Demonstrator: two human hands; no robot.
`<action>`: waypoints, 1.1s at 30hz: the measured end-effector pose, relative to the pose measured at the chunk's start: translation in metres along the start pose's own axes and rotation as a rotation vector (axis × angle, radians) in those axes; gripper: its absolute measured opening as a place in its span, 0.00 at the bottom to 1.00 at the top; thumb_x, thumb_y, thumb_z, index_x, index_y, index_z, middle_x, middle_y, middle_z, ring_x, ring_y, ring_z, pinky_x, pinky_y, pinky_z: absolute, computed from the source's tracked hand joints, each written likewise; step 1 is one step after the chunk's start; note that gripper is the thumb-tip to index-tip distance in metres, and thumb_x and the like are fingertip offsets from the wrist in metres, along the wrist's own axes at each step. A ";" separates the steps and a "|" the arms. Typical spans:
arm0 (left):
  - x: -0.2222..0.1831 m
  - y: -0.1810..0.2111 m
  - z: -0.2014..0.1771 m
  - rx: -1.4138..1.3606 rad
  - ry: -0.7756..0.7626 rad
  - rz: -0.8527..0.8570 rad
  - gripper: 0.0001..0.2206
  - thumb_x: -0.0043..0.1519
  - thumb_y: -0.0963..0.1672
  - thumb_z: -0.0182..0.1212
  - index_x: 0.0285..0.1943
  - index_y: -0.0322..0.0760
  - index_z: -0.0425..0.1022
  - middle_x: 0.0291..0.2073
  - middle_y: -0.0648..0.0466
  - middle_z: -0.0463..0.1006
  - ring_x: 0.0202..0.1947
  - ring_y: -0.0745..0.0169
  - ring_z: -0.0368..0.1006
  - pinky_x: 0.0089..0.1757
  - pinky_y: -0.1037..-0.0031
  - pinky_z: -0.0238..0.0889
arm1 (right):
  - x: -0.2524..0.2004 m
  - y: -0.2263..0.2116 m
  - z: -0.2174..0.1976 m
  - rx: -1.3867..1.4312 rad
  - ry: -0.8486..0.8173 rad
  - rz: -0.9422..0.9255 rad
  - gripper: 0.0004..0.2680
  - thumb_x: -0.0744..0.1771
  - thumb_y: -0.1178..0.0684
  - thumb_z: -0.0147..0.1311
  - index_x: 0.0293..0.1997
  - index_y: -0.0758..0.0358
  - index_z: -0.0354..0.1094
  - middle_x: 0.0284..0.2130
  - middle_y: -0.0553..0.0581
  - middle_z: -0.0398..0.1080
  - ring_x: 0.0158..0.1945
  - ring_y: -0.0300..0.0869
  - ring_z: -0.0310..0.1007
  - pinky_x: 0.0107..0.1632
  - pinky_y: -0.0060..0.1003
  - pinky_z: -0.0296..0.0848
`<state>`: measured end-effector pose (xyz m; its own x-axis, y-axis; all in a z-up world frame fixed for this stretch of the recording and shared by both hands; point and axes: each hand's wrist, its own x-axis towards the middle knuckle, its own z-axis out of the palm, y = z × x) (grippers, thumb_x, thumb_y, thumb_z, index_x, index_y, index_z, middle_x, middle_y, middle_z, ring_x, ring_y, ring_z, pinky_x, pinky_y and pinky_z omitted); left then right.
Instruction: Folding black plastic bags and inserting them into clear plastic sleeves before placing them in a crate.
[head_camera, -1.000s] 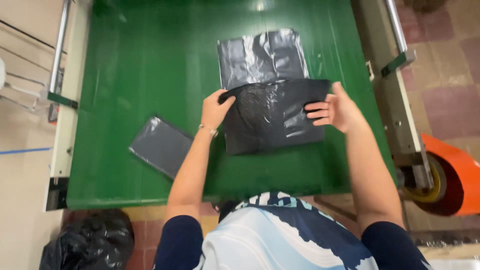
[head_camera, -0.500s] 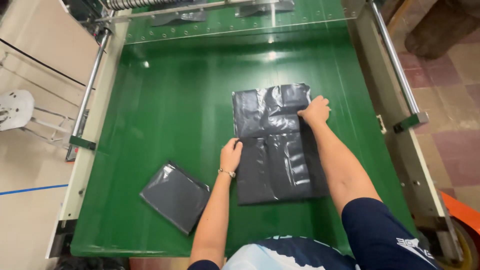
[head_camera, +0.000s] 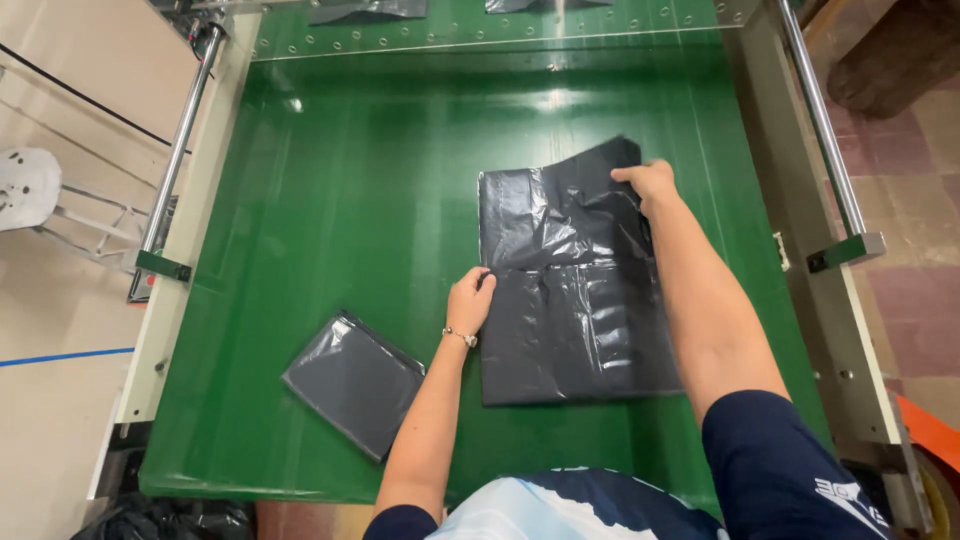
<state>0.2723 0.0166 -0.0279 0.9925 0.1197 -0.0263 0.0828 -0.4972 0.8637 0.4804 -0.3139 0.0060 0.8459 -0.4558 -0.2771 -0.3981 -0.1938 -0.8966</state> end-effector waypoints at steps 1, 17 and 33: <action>0.004 -0.003 0.002 0.002 -0.004 -0.003 0.12 0.66 0.48 0.56 0.51 0.42 0.80 0.44 0.44 0.83 0.51 0.42 0.77 0.51 0.56 0.70 | -0.008 -0.005 -0.006 -0.001 0.001 0.005 0.25 0.53 0.53 0.77 0.51 0.71 0.73 0.43 0.71 0.76 0.51 0.64 0.77 0.46 0.56 0.77; 0.026 -0.041 0.017 0.618 0.256 0.110 0.04 0.60 0.43 0.60 0.39 0.53 0.74 0.34 0.61 0.71 0.42 0.54 0.72 0.38 0.60 0.77 | -0.285 0.144 -0.175 -0.177 -0.079 -0.778 0.08 0.60 0.65 0.63 0.32 0.52 0.75 0.44 0.48 0.80 0.63 0.53 0.73 0.66 0.48 0.61; -0.138 0.090 -0.014 0.704 -0.367 0.367 0.49 0.44 0.63 0.71 0.73 0.45 0.59 0.75 0.46 0.53 0.76 0.34 0.40 0.62 0.31 0.51 | -0.091 0.053 -0.040 -0.683 0.058 -0.387 0.27 0.62 0.35 0.68 0.54 0.69 0.64 0.49 0.71 0.67 0.53 0.71 0.70 0.56 0.61 0.71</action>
<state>0.1411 -0.0326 0.0607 0.9239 -0.3757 -0.0726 -0.3310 -0.8798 0.3412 0.3678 -0.3172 -0.0030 0.9566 -0.2876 0.0470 -0.2247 -0.8306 -0.5095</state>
